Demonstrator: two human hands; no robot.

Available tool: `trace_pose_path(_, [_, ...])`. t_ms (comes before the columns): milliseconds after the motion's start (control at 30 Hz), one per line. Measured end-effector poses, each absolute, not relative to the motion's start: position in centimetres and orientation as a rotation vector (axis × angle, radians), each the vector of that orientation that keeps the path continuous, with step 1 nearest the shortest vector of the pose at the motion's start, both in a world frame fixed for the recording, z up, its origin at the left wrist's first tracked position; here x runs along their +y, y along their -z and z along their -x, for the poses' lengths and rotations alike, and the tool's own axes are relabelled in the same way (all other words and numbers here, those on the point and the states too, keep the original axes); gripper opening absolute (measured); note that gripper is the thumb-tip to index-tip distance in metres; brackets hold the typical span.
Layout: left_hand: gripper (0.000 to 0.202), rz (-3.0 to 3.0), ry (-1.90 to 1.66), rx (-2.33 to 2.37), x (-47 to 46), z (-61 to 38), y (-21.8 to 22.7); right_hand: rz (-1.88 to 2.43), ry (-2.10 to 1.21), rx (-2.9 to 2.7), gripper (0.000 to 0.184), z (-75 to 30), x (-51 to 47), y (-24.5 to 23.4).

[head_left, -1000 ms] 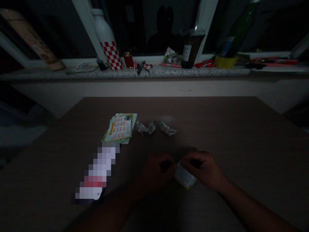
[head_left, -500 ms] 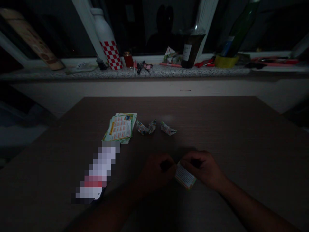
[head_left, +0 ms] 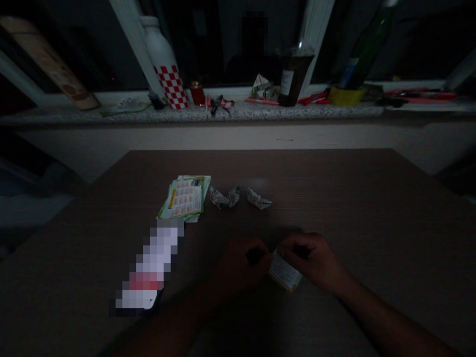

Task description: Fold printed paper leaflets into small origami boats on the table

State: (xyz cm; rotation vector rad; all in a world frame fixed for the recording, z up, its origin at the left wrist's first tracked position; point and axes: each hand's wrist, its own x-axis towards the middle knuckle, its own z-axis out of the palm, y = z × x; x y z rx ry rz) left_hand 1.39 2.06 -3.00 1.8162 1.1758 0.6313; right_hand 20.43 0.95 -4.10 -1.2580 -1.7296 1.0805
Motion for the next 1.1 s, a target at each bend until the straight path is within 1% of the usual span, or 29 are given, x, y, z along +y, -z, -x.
trace_pose_path(167, [0.018,-1.818,-0.628,1.141,2.04,-1.35,2.96,1.260,-1.069,-1.744,0.017,-20.44,0.94,4.09])
trace_pose_path(667, [0.016,-1.821,-0.618,1.166,1.93,-1.38,2.93,1.254,-1.137,-1.710,0.018,-20.42,0.91,4.11])
trace_pose_path(1100, [0.018,-1.806,-0.615,1.158,1.97,-1.42,3.00,1.270,-1.100,-1.717,0.018,-20.37,0.92,4.07])
